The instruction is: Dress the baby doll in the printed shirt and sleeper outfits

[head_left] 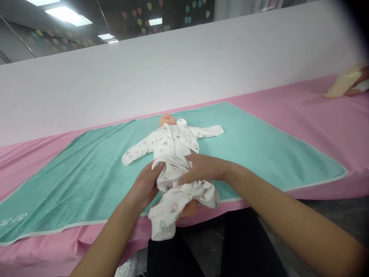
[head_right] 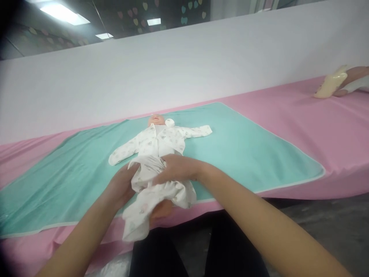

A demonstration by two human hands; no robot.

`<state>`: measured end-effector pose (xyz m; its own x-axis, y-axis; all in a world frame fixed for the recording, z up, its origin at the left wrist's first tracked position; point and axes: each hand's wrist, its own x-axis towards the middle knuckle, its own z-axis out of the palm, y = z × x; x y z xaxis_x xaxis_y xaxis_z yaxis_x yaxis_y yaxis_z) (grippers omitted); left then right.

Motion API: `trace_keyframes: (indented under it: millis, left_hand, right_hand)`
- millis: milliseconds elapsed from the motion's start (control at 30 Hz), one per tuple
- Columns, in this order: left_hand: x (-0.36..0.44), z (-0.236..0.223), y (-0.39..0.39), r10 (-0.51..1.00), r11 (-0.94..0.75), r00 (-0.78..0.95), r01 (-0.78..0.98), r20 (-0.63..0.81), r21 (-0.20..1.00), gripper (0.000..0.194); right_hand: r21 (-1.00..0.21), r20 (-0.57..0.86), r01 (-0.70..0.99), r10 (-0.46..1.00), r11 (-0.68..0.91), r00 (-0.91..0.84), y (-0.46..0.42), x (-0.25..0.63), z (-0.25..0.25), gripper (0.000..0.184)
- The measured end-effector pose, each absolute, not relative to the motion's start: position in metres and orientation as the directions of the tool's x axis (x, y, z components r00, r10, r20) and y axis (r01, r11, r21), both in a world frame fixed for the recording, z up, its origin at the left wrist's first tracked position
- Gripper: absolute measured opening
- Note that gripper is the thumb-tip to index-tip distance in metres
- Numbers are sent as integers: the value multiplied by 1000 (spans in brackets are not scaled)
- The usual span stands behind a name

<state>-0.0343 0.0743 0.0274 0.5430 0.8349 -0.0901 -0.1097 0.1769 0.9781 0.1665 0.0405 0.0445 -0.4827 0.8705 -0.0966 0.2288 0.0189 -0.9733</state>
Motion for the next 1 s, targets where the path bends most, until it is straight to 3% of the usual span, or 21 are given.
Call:
trace_keyframes:
  millis: [167, 300, 500, 633, 700, 867, 1000]
  left_hand:
    - [-42, 33, 71, 761, 93, 631, 127, -153, 988, 34]
    - [-36, 33, 65, 833, 143, 546, -59, -88, 988, 37]
    - [-32, 34, 56, 906, 178, 405, -109, -120, 978, 41]
    - [-37, 31, 56, 875, 149, 478, -107, -81, 983, 37]
    - [-42, 30, 58, 834, 104, 549, -44, -63, 994, 36]
    - [-47, 38, 56, 727, 7, 669, 219, -155, 976, 29]
    - [-39, 41, 51, 802, 105, 589, 28, -102, 994, 43]
  right_hand:
    - [-998, -16, -44, 928, -35, -373, 40, 165, 41, 12]
    - [-978, 18, -193, 892, -78, -452, 39, 157, 36, 25]
    - [-995, -85, 8, 836, -96, -542, 35, 155, 44, 31]
    - [-958, -165, 285, 803, 6, -573, 28, 157, 53, 30]
    - [-950, -109, 304, 845, 65, -524, 26, 157, 55, 25]
    - [-999, 34, -13, 951, 32, -308, 26, 153, 47, 7]
    - [-944, 25, -315, 933, -97, -360, 26, 149, 37, 19]
